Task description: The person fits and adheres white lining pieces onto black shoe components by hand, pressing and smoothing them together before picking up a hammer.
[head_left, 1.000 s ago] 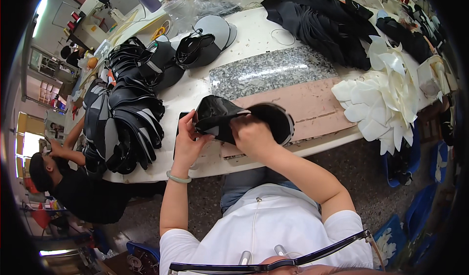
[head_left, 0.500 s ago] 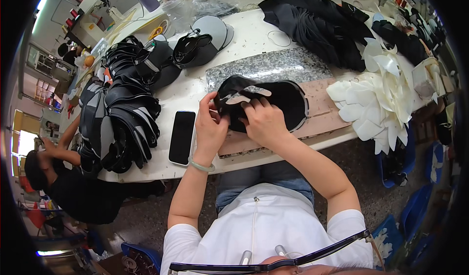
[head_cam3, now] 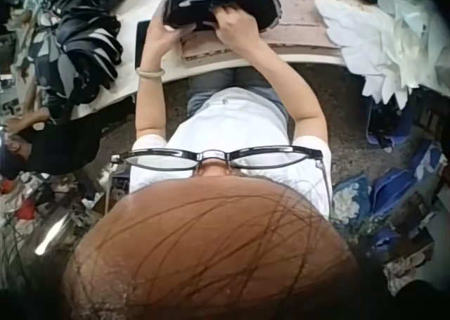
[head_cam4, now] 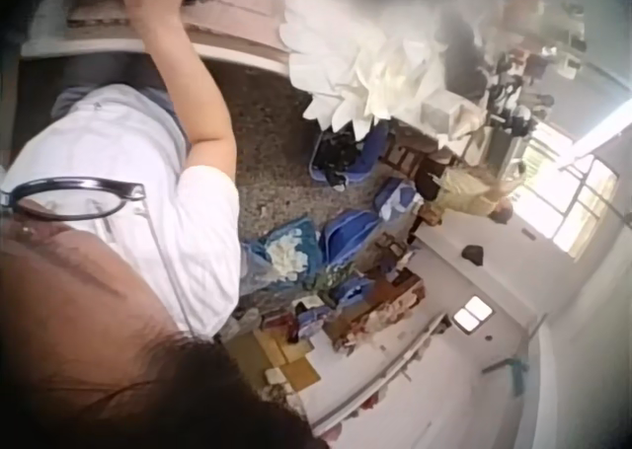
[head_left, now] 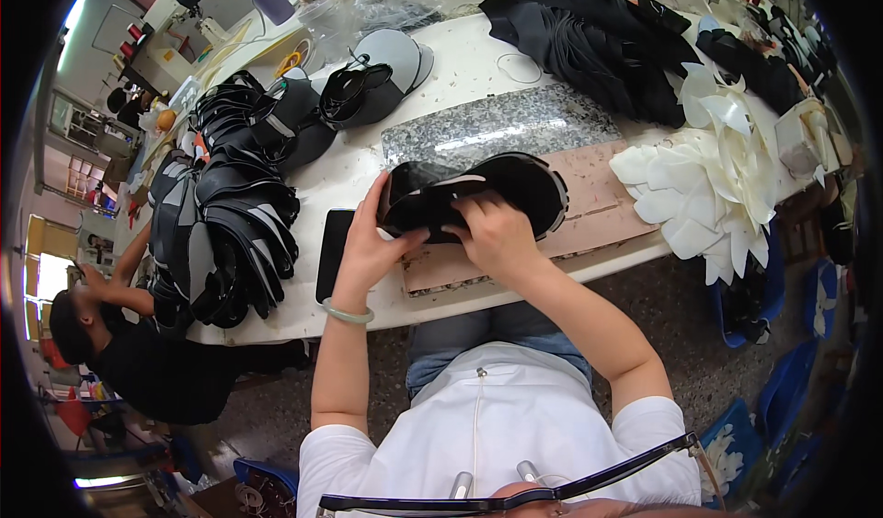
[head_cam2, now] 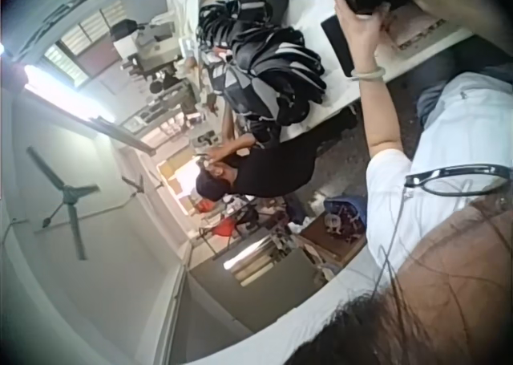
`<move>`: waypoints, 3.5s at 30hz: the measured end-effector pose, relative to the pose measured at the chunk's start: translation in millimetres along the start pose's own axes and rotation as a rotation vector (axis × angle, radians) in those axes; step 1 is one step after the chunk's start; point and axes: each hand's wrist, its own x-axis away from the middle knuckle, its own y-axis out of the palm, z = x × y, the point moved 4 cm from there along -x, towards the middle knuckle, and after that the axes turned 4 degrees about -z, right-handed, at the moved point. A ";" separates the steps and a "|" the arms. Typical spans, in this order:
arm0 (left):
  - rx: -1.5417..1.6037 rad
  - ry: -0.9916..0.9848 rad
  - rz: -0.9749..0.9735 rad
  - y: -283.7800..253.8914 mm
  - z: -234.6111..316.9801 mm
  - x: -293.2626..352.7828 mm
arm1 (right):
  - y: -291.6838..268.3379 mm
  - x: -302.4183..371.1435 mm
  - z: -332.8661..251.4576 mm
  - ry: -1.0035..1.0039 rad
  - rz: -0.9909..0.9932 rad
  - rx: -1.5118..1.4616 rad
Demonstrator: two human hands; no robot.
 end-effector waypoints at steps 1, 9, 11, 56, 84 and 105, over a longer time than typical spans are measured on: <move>0.098 -0.041 -0.054 -2.6 -3.1 0.5 | 2.4 8.1 0.9 -0.010 -0.042 0.000; 0.101 -0.239 0.111 -6.4 -19.3 4.2 | -1.4 28.6 1.0 -0.101 -0.091 -0.006; 0.050 -0.188 0.130 -9.9 -26.5 5.9 | -7.3 32.9 1.9 -0.146 -0.123 -0.019; -0.286 0.178 0.335 -5.6 14.3 -14.8 | 0.0 -84.3 -1.0 0.267 -0.851 -0.179; -0.257 0.146 0.216 0.8 -3.7 0.9 | 47.4 -78.7 19.1 0.094 -0.815 0.165; -1.017 0.607 -0.093 27.5 34.1 21.9 | 21.8 -106.4 31.7 0.080 -1.151 0.164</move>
